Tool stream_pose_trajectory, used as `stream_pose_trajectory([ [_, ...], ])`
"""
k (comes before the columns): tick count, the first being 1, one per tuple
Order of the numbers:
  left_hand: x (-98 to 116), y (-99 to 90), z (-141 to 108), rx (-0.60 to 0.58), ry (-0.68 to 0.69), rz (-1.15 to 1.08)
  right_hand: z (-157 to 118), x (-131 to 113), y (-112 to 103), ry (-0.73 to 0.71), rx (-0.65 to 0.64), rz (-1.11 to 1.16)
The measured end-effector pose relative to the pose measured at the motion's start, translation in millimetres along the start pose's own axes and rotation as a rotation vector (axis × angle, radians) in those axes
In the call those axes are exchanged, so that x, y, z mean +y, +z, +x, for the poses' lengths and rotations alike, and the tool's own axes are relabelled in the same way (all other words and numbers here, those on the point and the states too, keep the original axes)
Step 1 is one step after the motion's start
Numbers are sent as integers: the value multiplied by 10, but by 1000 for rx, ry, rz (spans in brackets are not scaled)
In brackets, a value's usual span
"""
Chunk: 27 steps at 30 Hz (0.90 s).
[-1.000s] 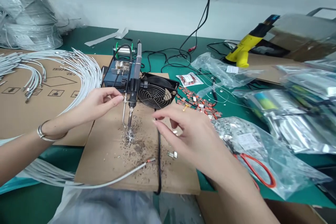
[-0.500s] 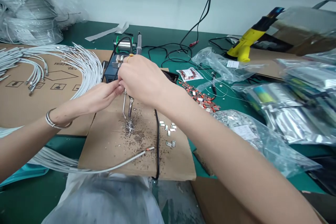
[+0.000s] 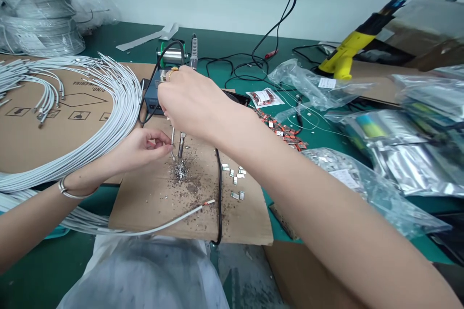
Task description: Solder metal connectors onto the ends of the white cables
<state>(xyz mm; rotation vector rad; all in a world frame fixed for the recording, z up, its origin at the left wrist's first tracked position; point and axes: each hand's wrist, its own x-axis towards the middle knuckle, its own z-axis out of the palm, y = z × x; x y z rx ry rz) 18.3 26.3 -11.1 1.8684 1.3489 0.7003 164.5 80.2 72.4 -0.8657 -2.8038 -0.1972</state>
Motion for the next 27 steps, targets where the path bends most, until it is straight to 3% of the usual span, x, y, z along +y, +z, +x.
stream_pose_trajectory([
  [4, -21, 21, 11, 9, -14, -44, -7, -19, 10, -18, 4, -89],
  [27, -16, 18, 27, 15, -12, -91, 39, -51, 51, -54, -4, -140],
])
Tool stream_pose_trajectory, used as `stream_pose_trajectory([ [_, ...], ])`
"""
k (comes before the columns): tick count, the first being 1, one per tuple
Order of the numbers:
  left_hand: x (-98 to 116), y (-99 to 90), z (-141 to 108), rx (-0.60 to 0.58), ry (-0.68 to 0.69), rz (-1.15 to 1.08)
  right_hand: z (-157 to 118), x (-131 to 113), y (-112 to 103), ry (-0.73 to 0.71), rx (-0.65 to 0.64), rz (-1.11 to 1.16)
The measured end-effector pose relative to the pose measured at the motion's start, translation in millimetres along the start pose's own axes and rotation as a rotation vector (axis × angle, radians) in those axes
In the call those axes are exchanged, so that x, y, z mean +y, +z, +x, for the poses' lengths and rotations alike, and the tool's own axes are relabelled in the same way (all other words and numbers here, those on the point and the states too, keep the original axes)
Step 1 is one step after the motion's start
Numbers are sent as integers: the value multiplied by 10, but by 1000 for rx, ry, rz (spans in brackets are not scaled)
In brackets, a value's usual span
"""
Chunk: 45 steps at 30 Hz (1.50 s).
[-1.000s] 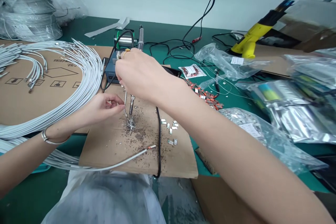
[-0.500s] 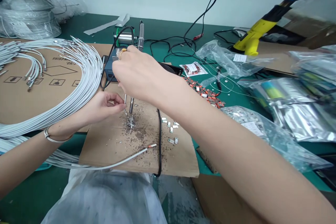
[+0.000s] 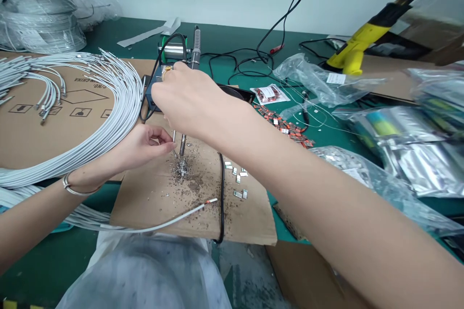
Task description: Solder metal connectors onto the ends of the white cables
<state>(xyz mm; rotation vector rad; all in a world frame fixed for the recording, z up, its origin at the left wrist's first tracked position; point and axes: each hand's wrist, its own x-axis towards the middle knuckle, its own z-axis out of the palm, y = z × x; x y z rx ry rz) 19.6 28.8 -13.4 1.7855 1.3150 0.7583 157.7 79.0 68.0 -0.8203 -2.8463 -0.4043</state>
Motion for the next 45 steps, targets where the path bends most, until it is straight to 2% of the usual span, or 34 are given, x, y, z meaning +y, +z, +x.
stream_pose_trajectory([
  [16, -35, 26, -33, -1, 2, -57, -3, -13, -14, 17, -18, 9],
  [26, -45, 29, -10, 21, 25, -30, 3, -8, -25, -9, -55, -86],
  [38, 78, -36, 6, -7, 16, 38, 7, -4, -48, -12, -79, -112],
  [45, 70, -27, 14, -9, 15, 46, 13, -4, -55, -17, -91, -116],
])
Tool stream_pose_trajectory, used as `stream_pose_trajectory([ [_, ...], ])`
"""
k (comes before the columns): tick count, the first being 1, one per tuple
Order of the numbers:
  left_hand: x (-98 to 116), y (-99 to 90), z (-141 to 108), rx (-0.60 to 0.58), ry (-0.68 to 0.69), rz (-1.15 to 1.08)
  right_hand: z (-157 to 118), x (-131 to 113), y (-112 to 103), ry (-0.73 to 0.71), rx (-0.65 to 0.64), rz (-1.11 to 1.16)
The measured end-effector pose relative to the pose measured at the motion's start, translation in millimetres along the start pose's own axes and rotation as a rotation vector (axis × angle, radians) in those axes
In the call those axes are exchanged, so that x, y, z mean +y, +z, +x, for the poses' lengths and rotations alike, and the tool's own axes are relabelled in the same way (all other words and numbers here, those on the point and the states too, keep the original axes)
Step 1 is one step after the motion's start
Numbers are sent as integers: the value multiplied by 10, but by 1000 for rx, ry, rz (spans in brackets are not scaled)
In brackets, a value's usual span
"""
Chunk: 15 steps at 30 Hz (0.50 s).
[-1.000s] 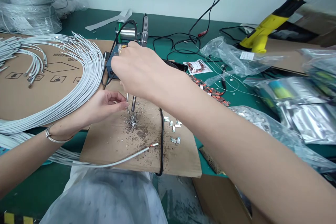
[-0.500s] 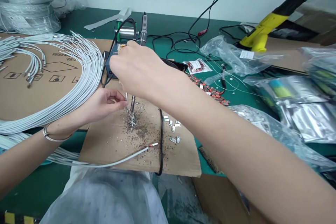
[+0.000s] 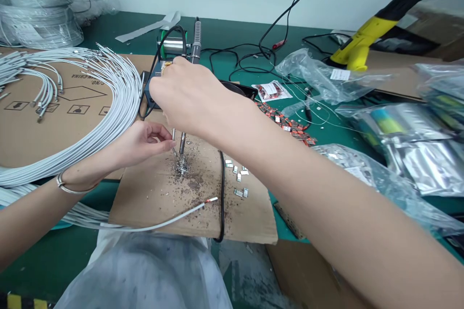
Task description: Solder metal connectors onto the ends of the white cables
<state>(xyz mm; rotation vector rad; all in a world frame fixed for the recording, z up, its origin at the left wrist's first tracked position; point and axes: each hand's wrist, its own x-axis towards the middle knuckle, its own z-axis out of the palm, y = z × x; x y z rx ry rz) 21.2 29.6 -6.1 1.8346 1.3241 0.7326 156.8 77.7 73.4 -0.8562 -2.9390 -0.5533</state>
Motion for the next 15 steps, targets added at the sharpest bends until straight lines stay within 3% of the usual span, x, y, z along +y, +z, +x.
stream_pose_trajectory([
  [15, -92, 37, -3, -17, -7, -100, -2, -3, 9, 12, 19, -5],
])
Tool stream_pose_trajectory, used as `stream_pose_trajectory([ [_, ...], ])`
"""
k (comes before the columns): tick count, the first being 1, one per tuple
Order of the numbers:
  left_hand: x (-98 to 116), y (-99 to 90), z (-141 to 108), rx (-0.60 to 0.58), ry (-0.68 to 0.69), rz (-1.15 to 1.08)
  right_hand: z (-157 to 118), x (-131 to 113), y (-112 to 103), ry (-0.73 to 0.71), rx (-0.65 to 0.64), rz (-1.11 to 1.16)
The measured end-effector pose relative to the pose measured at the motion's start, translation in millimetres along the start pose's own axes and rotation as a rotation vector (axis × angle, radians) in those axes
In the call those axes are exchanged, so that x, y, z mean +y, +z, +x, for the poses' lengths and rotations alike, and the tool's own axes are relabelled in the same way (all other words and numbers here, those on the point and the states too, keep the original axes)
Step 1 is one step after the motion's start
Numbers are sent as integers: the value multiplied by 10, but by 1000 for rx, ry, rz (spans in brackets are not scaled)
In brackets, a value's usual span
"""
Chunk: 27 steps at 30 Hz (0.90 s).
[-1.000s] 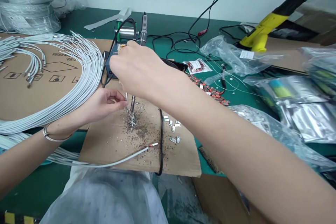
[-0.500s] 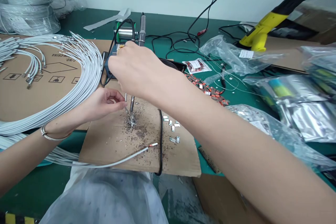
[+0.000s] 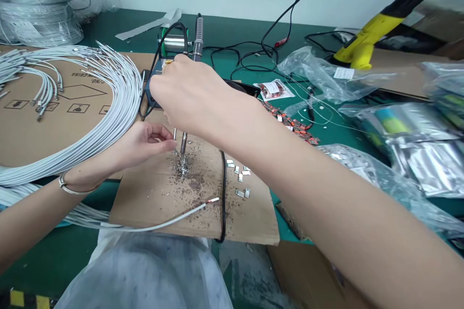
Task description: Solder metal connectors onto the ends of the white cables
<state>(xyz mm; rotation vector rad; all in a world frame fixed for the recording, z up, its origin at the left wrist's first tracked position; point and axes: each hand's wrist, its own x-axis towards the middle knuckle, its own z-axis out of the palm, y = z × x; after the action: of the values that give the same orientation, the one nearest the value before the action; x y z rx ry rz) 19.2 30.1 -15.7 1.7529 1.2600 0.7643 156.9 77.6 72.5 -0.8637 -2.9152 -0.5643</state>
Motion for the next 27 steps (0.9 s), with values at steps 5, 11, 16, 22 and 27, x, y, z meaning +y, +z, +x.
stream_pose_trajectory([
  [5, -21, 6, -3, -6, -9, -29, 16, -7, -21, 12, -36, 7],
  [11, -28, 3, 4, -11, -20, -42, 15, -2, -20, 7, -40, 38],
  [16, -10, 4, -7, -22, -28, -59, 17, -31, -49, 20, -47, 21],
  [22, -10, 3, -19, -43, -27, -80, 27, -89, -108, 74, -82, -35],
  [27, -12, -9, -10, -40, 2, -69, 44, -75, -112, 52, -115, -58],
])
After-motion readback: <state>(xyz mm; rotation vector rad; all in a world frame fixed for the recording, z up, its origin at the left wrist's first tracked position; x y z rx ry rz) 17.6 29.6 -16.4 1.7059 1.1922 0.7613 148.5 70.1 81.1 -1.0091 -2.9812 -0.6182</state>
